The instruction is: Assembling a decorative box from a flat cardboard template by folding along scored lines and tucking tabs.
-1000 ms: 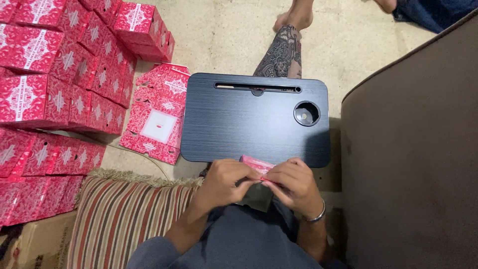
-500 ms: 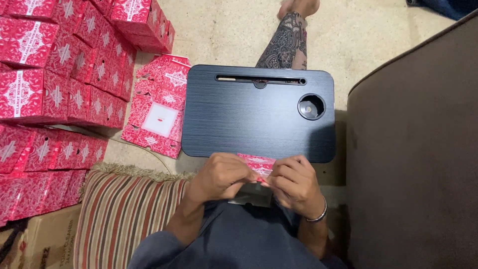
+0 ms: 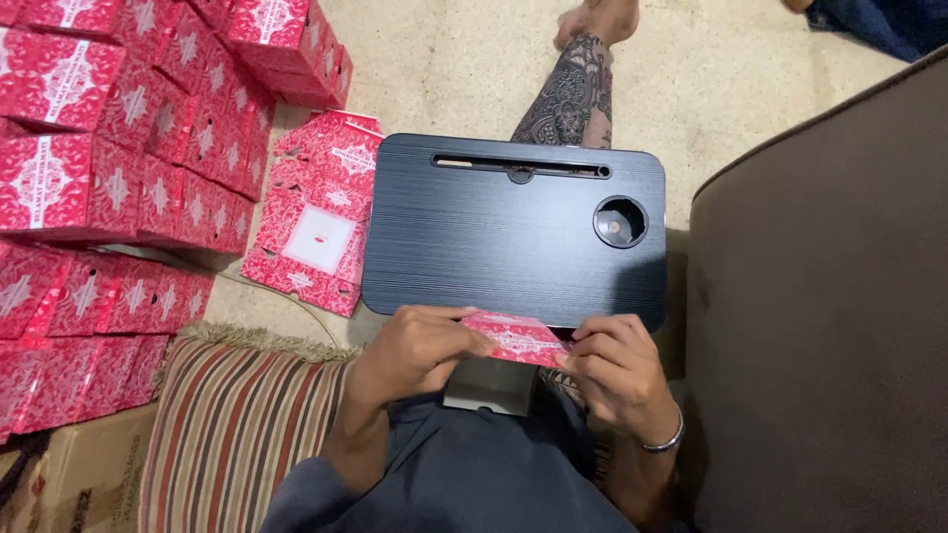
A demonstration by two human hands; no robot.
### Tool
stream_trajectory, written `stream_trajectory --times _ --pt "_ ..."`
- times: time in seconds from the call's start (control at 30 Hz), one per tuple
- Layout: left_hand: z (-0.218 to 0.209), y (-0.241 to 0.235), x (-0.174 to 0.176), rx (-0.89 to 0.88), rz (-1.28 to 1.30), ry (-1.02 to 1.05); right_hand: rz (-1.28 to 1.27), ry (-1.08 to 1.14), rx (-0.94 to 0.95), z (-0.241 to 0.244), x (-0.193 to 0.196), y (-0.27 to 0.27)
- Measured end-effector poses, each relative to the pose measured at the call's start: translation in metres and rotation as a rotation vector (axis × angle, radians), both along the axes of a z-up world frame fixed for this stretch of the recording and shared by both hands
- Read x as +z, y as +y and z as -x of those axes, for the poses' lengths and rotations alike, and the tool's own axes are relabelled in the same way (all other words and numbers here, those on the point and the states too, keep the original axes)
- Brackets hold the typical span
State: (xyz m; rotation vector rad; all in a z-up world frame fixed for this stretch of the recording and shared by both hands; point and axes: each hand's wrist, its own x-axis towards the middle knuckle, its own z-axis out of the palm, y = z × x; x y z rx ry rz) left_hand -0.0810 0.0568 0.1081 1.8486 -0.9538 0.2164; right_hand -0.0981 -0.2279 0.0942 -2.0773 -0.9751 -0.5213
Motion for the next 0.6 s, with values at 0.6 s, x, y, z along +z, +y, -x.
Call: stream_trajectory --times 0.6 --pt "0.017 -0.025 -0.013 0.129 0.076 -0.103 0.175 0.012 0.012 0.005 0.029 0.034"
